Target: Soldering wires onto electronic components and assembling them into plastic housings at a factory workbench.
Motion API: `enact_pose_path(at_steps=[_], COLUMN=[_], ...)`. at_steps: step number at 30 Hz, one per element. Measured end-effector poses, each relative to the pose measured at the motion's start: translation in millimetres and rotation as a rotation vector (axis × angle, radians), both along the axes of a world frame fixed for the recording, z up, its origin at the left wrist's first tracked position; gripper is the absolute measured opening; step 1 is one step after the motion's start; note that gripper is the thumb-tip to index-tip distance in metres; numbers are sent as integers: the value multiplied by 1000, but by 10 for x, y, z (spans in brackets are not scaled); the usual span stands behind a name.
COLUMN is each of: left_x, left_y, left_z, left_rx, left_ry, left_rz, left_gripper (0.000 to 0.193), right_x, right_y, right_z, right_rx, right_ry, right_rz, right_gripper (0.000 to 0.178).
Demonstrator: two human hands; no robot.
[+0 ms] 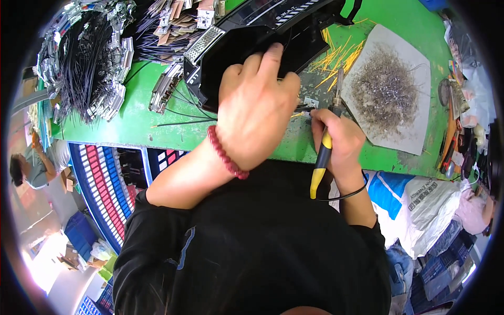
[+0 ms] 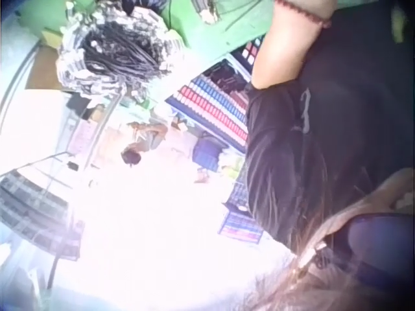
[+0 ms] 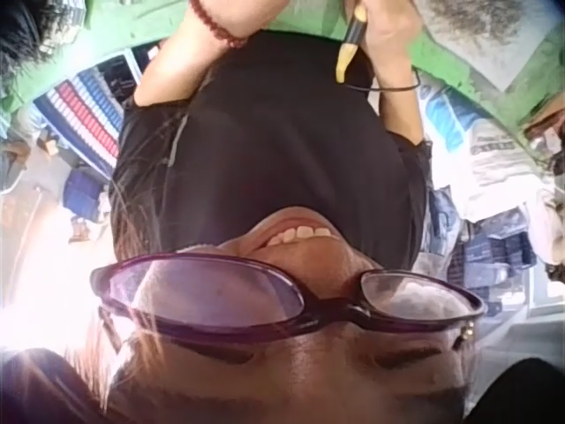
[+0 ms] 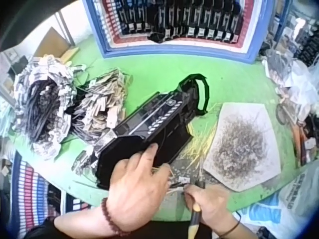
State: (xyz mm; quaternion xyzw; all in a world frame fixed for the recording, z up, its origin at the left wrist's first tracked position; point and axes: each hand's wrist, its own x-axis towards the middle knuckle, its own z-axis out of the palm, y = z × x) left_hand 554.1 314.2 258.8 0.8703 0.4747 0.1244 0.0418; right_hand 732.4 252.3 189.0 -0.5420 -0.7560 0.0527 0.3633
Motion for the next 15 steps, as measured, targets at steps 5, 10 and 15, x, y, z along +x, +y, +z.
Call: enact_pose_path(at_steps=[5, 10, 15], left_x=[75, 69, -55], left_y=[76, 56, 41], left_z=[-199, -72, 16], left_rx=[-68, -351, -260], left_ry=[72, -812, -671], left_rz=[81, -142, -311], left_gripper=[32, 27, 30], right_x=[-6, 14, 55], right_y=[8, 9, 8], right_z=[-33, 27, 3], right_rx=[62, -7, -37], right_ry=[36, 61, 126], right_rz=[-3, 27, 31], right_gripper=[32, 33, 28])
